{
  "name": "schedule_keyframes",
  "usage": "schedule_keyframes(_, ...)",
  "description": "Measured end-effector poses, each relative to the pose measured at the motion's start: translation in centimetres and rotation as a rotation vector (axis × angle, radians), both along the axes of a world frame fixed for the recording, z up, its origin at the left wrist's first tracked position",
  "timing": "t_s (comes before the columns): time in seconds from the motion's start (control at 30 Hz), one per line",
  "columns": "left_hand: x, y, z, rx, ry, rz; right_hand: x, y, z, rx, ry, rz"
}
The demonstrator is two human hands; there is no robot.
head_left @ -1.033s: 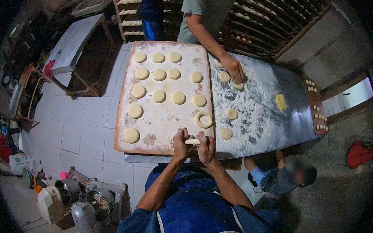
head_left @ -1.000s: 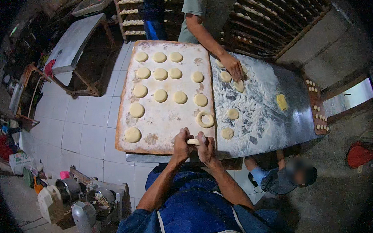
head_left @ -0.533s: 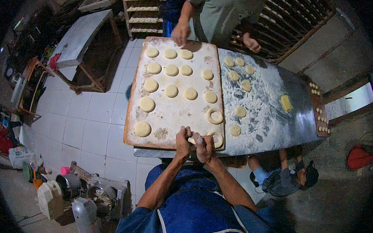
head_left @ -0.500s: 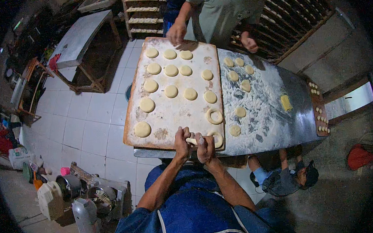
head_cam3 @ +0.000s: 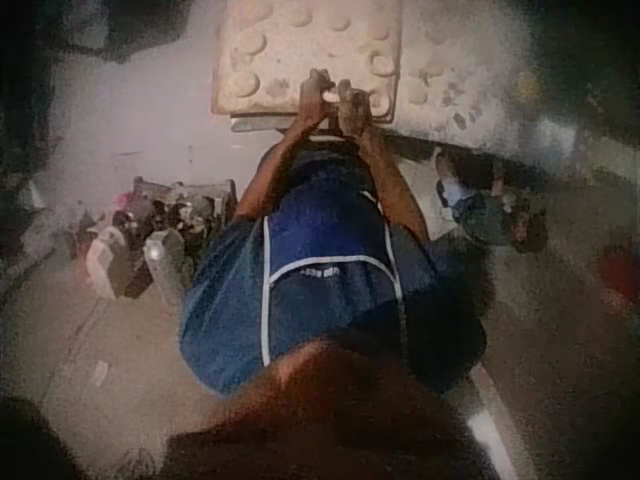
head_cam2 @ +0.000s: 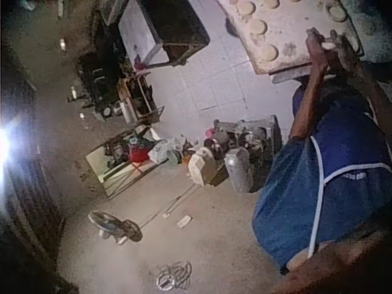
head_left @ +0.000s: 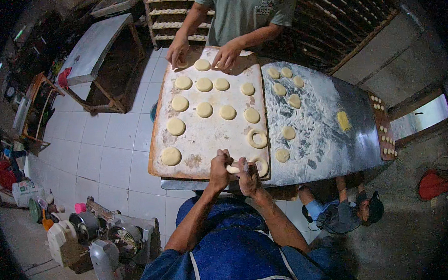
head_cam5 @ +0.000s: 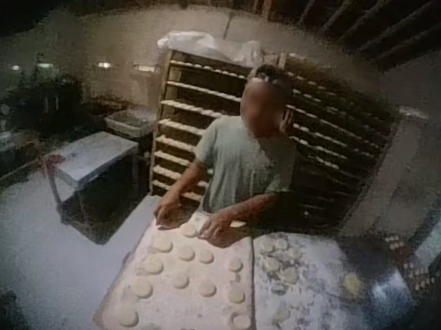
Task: The person shapes small dough balls into rings by hand and places them on a floured wooden board. Other workers are also shaping dough nearby in a shared bakery workspace.
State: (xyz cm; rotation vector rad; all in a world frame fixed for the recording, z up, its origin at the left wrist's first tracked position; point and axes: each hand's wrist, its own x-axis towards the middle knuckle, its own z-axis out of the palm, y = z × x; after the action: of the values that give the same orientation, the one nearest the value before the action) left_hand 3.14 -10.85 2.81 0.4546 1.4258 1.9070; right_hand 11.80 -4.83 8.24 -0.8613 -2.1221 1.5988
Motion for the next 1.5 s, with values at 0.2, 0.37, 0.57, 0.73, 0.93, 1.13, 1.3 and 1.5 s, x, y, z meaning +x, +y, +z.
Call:
schedule_keyframes(0.2,0.2,0.2,0.4,-0.074,0.326,-0.017,1.4,1.7,-1.0,0.127,-0.07,0.182)
schedule_keyframes(0.37,-0.4,0.4,-1.6,0.128,-0.174,0.018,0.8,1.9,0.9,0.22,-0.032,0.169)
schedule_keyframes(0.57,-1.8,1.7,0.2,-0.183,0.009,0.05,-0.1,4.9,-1.5,-0.199,0.158,0.126)
schedule_keyframes(0.73,-5.0,5.4,2.2,-0.24,0.221,0.2,-2.9,8.9,-1.0,0.269,-0.144,0.07)
schedule_keyframes(0.93,-6.9,4.9,-4.9,-0.649,1.107,0.368,3.8,11.8,-2.8,0.457,-0.327,0.063)
schedule_keyframes(1.13,-4.9,6.4,-0.9,-0.496,1.099,0.226,10.9,18.3,-7.6,0.697,-0.634,-0.01)
schedule_keyframes(1.3,-2.9,7.7,-0.7,-0.507,1.093,0.302,11.8,21.4,-6.6,0.59,-0.461,0.146)
schedule_keyframes(1.5,6.5,12.7,2.4,-0.369,0.288,-0.171,11.9,20.2,-7.3,-0.404,0.264,-0.231)
